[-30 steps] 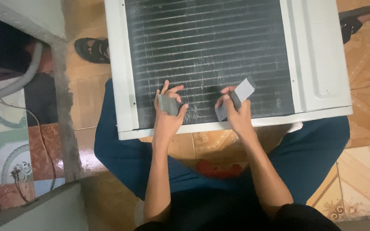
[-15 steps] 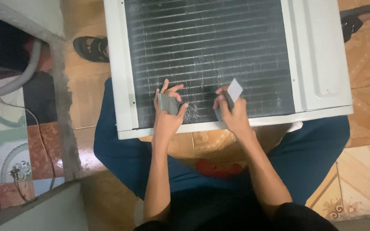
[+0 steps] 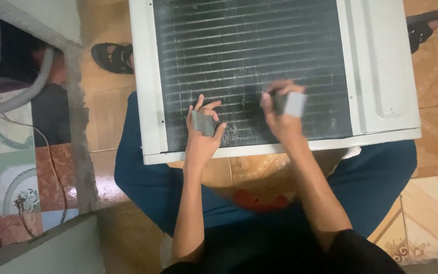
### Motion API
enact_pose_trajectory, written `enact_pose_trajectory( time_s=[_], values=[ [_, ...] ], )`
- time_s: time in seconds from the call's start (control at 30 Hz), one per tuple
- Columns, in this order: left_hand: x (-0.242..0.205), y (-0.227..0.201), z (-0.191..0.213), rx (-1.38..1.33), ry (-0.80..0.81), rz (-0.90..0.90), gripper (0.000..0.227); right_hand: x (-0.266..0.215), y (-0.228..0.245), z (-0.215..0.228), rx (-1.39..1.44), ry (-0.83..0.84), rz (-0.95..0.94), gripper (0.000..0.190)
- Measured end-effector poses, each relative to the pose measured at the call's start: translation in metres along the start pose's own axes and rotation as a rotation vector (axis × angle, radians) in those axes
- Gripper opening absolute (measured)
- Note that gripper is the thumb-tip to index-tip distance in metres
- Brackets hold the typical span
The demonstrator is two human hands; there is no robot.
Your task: Straightening the bent fins of an air conditioner condenser unit using two small metal plates.
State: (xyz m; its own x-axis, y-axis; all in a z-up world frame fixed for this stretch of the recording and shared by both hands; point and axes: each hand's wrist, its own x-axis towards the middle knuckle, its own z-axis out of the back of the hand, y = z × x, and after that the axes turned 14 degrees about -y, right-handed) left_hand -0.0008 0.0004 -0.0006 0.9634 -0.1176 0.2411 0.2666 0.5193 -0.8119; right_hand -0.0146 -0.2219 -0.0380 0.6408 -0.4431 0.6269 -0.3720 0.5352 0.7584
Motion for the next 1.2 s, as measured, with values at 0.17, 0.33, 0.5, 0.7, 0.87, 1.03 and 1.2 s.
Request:
enact_pose_trajectory(
  time_s=[0.17,0.33,0.5,0.7,0.87,1.03,1.2],
  values=[
    [-0.001,0.002,0.000,0.009,-0.001,-0.014,0.030,0.014,0.021,0.033,0.135,0.071,-0.108,0.031],
    [0.001,0.000,0.000,-0.005,-0.008,-0.009,0.029,-0.011,0.029,0.059,0.061,0.161,-0.156,0.026],
    [0.000,0.002,-0.001,0.011,0.007,-0.011,0.027,-0.024,0.046,0.081,0.043,0.112,-0.328,0.039],
    [0.000,-0.001,0.002,0.035,0.001,-0.039,0.023,-0.020,0.049,0.095,-0.041,0.010,-0.300,0.043],
    [0.000,-0.011,0.005,-0.011,0.000,-0.030,0.018,-0.034,0.031,0.111,-0.174,-0.052,-0.312,0.033],
    [0.000,-0.021,0.012,-0.035,0.026,-0.005,0.026,-0.027,0.029,0.111,-0.320,0.077,-0.303,0.014],
    [-0.004,-0.017,0.010,0.010,0.091,0.207,0.036,-0.040,0.015,0.106,-0.417,0.184,-0.339,0.024]
  ],
)
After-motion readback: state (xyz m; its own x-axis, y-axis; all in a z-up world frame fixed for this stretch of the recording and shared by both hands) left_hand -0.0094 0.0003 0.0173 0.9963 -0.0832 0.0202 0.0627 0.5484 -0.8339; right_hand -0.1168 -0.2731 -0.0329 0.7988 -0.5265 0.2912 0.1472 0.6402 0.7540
